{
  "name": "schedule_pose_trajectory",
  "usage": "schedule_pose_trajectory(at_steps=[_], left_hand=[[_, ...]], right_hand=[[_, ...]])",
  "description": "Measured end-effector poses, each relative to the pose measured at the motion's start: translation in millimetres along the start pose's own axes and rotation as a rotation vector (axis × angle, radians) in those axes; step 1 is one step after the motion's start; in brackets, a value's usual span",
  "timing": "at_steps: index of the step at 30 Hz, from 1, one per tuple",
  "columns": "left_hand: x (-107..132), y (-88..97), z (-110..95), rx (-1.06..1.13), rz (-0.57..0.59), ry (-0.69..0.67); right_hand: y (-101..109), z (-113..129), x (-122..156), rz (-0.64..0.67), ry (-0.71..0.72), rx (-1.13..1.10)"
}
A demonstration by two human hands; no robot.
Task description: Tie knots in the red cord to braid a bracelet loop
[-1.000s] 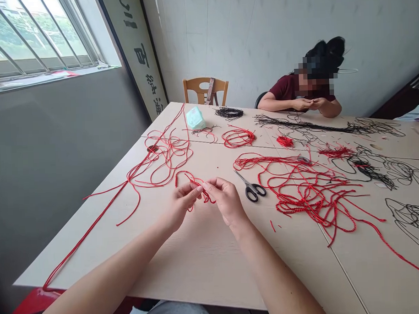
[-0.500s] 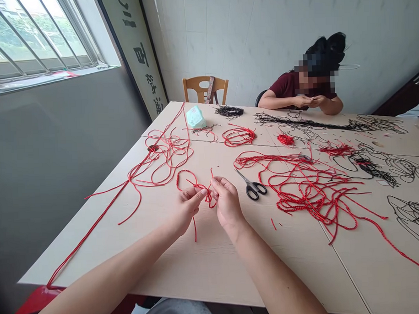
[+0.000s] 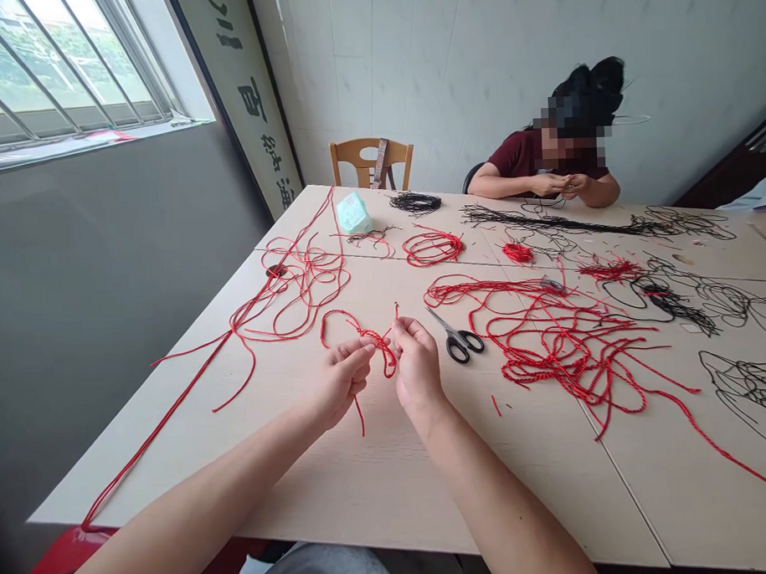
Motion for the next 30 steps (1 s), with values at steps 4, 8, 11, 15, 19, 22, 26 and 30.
schedule_pose_trajectory(at_steps=[4, 8, 11, 15, 19, 22, 26, 30], left_hand=[[-2.3, 11.4, -6.3, -0.037, -0.037, -0.045], [-2.1, 30.5, -26.2, -0.282, -0.145, -0.135], [0.4, 33.0, -36.5, -0.466, -0.103, -0.149], [5.8, 28.4, -42.3, -0.601, -0.044, -0.17], [6.3, 25.9, -46.0, -0.587, -0.043, -0.179], [3.6, 24.0, -47.1, -0.474, 0.002, -0.164], [1.0, 22.4, -45.4, -0.342, 0.06, -0.129], [-0.2, 22.0, -41.5, -0.305, 0.066, -0.11]], right_hand=[[-1.5, 1.7, -4.2, 0.111, -0.017, 0.136], [0.3, 32.5, -7.6, 0.13, 0.4, 0.593], [-12.6, 52.3, 2.0, 0.282, 0.748, 0.819], [-22.9, 33.2, 6.9, 0.646, 0.389, 0.803], [-19.0, 17.0, 7.4, 0.624, -0.063, 0.451], [-20.4, 12.6, 8.3, 0.515, -0.267, 0.103], [-23.5, 12.2, 8.2, 0.402, -0.301, -0.079], [-25.6, 8.8, 9.1, 0.379, -0.316, -0.108]])
Point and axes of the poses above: each hand's wrist, its own x-axis away from the middle knuckle, its own y-axis out of the back of the hand, z = x × y, the point moved 5 cm from there along -x, towards the middle knuckle, and after that the axes turned 11 degrees about y, right-handed, at the moved point
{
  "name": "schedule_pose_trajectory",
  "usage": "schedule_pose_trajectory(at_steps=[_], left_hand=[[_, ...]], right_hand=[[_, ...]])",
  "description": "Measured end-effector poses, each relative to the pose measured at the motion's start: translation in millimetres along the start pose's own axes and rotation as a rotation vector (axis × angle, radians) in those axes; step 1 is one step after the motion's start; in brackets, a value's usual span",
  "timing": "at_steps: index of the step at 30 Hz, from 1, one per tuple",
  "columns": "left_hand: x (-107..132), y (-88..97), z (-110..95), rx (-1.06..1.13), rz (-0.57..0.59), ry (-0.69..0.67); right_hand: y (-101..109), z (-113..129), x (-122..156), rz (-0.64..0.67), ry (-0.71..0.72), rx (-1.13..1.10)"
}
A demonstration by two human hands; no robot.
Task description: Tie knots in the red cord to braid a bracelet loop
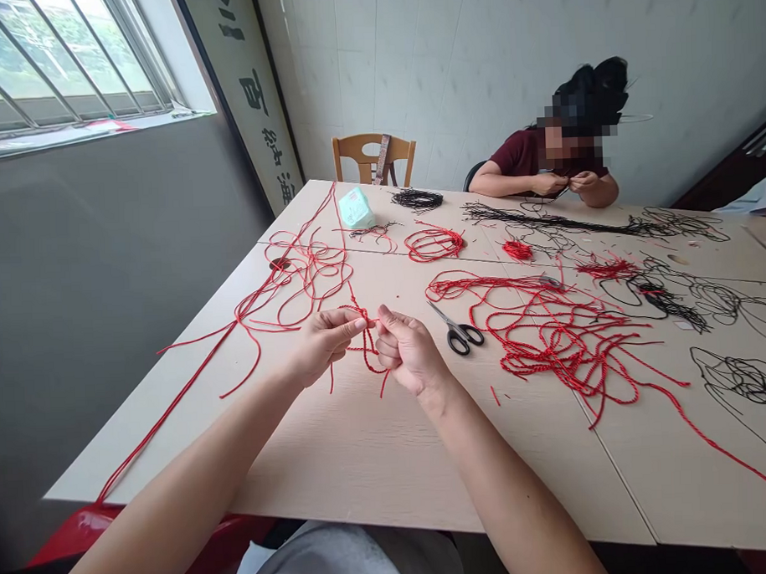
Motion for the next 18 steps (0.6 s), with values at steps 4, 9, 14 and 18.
schedule_pose_trajectory(at_steps=[4, 9, 14, 18], left_hand=[[-0.5, 3.6, 1.2, -0.075, -0.101, -0.057], [0.8, 19.4, 3.3, -0.068, -0.221, -0.076], [0.5, 28.7, 7.7, 0.041, -0.228, -0.056], [-5.0, 30.9, 12.4, -0.112, -0.253, -0.041]], right_hand=[[2.0, -1.7, -1.4, -0.009, 0.017, 0.028], [11.7, 2.1, -2.5, 0.001, 0.031, 0.125], [29.3, 3.8, -9.2, -0.077, 0.078, 0.174], [39.5, 3.1, -14.4, -0.139, 0.114, 0.212]])
Point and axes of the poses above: each hand's wrist, its own x-axis away from the middle knuckle, its own y-axis out of the back of the hand, z = x × y, the point moved 5 cm from there along -x, towards the middle knuckle, and after that the axes turned 11 degrees about y, right-handed, at the moved point
